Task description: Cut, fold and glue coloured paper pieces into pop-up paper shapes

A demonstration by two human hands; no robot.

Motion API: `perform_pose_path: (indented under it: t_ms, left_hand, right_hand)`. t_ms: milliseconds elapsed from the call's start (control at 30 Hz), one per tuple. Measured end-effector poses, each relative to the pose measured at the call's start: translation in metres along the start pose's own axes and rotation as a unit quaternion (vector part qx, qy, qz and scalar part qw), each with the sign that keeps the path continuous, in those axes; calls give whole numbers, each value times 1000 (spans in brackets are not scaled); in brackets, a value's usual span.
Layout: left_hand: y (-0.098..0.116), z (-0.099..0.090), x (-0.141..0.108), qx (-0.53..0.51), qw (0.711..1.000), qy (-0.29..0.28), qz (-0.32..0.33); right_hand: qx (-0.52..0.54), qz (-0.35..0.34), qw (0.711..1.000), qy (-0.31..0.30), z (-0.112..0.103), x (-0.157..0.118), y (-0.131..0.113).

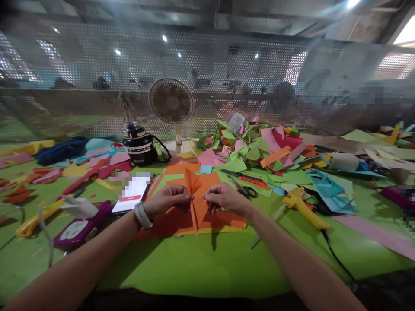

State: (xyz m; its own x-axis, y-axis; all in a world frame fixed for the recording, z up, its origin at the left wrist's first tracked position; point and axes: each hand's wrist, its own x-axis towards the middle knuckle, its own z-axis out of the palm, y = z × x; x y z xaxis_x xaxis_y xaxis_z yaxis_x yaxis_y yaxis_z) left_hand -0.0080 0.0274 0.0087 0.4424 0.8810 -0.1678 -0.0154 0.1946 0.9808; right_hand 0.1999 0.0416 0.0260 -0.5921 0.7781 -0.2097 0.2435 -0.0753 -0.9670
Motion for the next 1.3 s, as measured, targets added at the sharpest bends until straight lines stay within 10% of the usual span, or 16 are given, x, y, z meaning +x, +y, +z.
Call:
perform_pose_path:
  t_ms: [833, 1033, 1300]
  left_hand:
    - [-2, 3, 3, -43, 993, 83, 68]
    - [-3, -6, 5, -113, 988, 86, 53]
    - [-3, 10, 0, -224, 970, 94, 15]
  right_hand:
    - [-62, -79, 990, 98, -8, 1, 3]
    - [-340, -345, 867, 117, -5, -5, 6]
    - [-448, -421, 785, 76, -3, -1, 17]
